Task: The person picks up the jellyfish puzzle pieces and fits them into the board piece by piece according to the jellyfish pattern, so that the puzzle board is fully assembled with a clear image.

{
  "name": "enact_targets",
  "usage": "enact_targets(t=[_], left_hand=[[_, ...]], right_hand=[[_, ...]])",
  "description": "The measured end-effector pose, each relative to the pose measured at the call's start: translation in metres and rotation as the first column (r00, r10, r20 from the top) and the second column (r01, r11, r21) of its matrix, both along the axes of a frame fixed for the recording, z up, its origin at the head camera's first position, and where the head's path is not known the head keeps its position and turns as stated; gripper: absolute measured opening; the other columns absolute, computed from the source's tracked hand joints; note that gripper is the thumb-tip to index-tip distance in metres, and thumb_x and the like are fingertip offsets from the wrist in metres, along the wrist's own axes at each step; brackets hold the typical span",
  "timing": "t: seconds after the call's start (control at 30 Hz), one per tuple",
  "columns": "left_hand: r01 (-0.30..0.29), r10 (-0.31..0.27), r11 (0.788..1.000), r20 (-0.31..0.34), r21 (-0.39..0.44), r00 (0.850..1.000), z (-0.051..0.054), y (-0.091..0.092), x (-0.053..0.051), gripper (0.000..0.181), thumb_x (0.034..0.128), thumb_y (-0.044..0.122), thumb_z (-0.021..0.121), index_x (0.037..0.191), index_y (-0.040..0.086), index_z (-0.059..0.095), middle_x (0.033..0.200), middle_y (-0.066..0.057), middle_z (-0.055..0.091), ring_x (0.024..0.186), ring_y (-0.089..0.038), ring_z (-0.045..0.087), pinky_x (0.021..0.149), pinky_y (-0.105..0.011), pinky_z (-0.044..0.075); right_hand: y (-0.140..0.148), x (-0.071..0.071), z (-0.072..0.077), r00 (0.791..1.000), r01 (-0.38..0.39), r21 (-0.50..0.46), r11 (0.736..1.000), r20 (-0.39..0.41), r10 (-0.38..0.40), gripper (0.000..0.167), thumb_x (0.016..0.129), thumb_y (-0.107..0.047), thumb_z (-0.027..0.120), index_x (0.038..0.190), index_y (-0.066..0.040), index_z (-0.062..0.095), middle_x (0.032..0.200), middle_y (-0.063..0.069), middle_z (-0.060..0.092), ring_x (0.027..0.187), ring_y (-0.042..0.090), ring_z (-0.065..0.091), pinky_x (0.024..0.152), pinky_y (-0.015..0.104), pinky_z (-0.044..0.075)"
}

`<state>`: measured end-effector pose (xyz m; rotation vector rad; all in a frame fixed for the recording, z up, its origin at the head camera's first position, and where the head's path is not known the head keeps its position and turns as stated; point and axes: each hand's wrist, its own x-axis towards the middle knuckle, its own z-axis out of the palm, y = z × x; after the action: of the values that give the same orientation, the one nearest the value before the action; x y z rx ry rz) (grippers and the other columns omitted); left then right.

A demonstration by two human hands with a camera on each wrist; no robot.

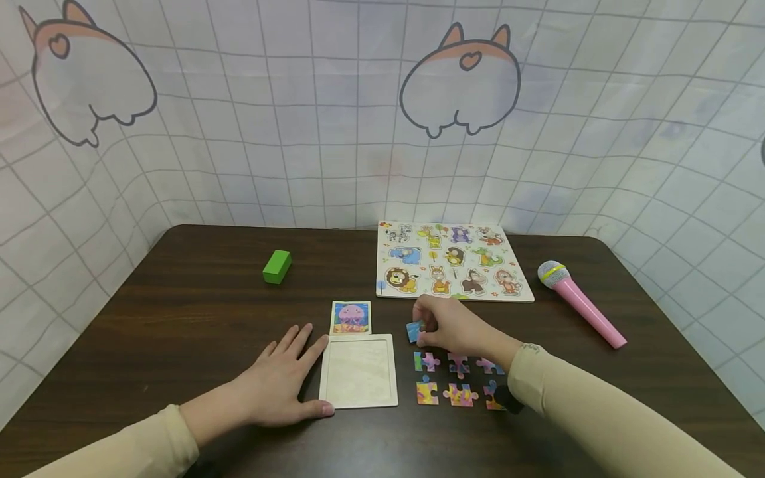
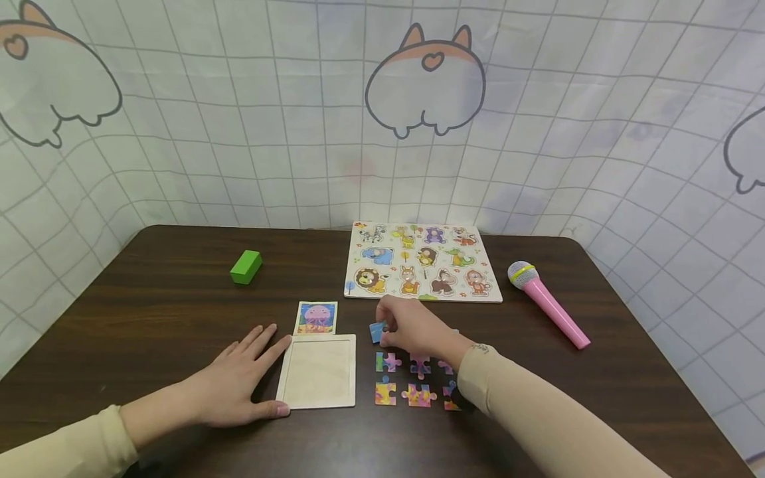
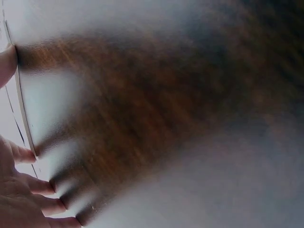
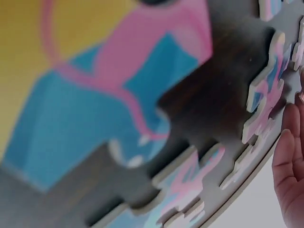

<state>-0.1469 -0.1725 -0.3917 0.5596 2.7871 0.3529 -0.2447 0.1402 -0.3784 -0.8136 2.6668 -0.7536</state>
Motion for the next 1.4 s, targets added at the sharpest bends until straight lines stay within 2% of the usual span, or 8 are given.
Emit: enact_targets(t=[0.2, 0.33, 0.53, 0.73, 0.83, 0.9, 1.13, 1.4], left_hand=[[0.001, -0.001, 1.0, 0.003, 0.004, 1.0, -0.001, -0.002, 0.001, 0.11, 0.0828, 0.076, 0.064, 0.161, 0.007, 0.029, 0.167, -0.028, 0.021, 0.154, -0.051, 0.02, 0.111, -0.076, 0.027], [-0.003, 0.003, 1.0, 0.003, 0.0, 1.0, 0.0, -0.003, 0.002, 0.11, 0.0828, 0.077, 0.064, 0.161, 0.007, 0.029, 0.167, -0.028, 0.021, 0.154, -0.051, 0.02, 0.111, -0.076, 0.027], [-0.012, 0.012, 1.0, 0.009, -0.008, 1.0, 0.001, -0.002, 0.001, 0.111, 0.0822, 0.077, 0.064, 0.161, 0.008, 0.029, 0.167, -0.027, 0.02, 0.154, -0.051, 0.02, 0.112, -0.075, 0.027], [-0.007, 0.007, 1.0, 0.001, -0.013, 1.0, 0.0, 0.0, -0.001, 0.111, 0.0829, 0.078, 0.062, 0.162, 0.008, 0.028, 0.167, -0.027, 0.02, 0.155, -0.05, 0.019, 0.113, -0.074, 0.027], [0.005, -0.005, 1.0, -0.007, -0.01, 1.0, 0.0, 0.002, -0.001, 0.111, 0.0829, 0.078, 0.062, 0.161, 0.007, 0.029, 0.167, -0.027, 0.021, 0.154, -0.051, 0.019, 0.113, -0.074, 0.028], [0.011, -0.011, 1.0, -0.01, -0.005, 1.0, 0.0, 0.002, 0.0, 0.111, 0.0829, 0.078, 0.062, 0.161, 0.007, 0.03, 0.167, -0.028, 0.021, 0.154, -0.051, 0.02, 0.113, -0.074, 0.028], [0.022, -0.022, 1.0, -0.018, -0.002, 1.0, 0.002, 0.003, 0.001, 0.109, 0.0836, 0.078, 0.062, 0.16, 0.006, 0.03, 0.166, -0.029, 0.022, 0.153, -0.051, 0.021, 0.112, -0.074, 0.029], [0.011, -0.011, 1.0, -0.007, -0.009, 1.0, 0.0, 0.0, 0.001, 0.111, 0.0829, 0.078, 0.062, 0.161, 0.007, 0.03, 0.167, -0.027, 0.022, 0.154, -0.05, 0.021, 0.112, -0.074, 0.028]], right_hand=[[-0.005, -0.002, 0.001, 0.999, -0.013, -0.091, 0.996, 0.037, 0.016, 0.019, 0.091, -0.002, 0.075, 0.102, -0.01, 0.061, 0.088, 0.001, 0.068, 0.08, 0.011, 0.065, 0.074, 0.031, 0.053], [-0.013, -0.004, 0.005, 0.994, 0.037, -0.165, 0.986, 0.109, -0.02, 0.013, 0.093, -0.005, 0.074, 0.102, -0.008, 0.066, 0.085, 0.001, 0.071, 0.078, 0.013, 0.066, 0.072, 0.031, 0.052], [-0.037, 0.001, 0.01, 0.944, 0.166, -0.269, 0.949, 0.322, -0.074, 0.01, 0.095, -0.011, 0.073, 0.099, -0.002, 0.073, 0.08, 0.007, 0.077, 0.073, 0.015, 0.072, 0.067, 0.031, 0.057], [-0.075, 0.016, 0.009, 0.897, 0.207, -0.218, 0.954, 0.432, -0.096, 0.011, 0.093, -0.011, 0.074, 0.091, -0.001, 0.076, 0.075, 0.011, 0.077, 0.064, 0.011, 0.072, 0.06, 0.027, 0.057], [-0.089, 0.02, 0.006, 0.883, 0.252, -0.181, 0.951, 0.446, -0.149, 0.01, 0.092, -0.01, 0.076, 0.087, -0.001, 0.076, 0.072, 0.011, 0.076, 0.06, 0.01, 0.072, 0.054, 0.023, 0.053], [-0.096, 0.021, 0.005, 0.882, 0.272, -0.162, 0.949, 0.436, -0.178, 0.011, 0.091, -0.01, 0.077, 0.084, -0.002, 0.075, 0.069, 0.01, 0.076, 0.058, 0.01, 0.072, 0.052, 0.02, 0.051], [-0.112, 0.021, 0.003, 0.889, 0.298, -0.113, 0.948, 0.394, -0.233, 0.017, 0.088, -0.013, 0.081, 0.076, -0.005, 0.072, 0.061, 0.006, 0.073, 0.051, 0.008, 0.067, 0.048, 0.019, 0.049], [-0.122, 0.02, 0.0, 0.912, 0.277, -0.063, 0.959, 0.33, -0.241, 0.023, 0.087, -0.015, 0.083, 0.071, -0.006, 0.068, 0.056, 0.003, 0.068, 0.048, 0.009, 0.064, 0.045, 0.019, 0.045]])
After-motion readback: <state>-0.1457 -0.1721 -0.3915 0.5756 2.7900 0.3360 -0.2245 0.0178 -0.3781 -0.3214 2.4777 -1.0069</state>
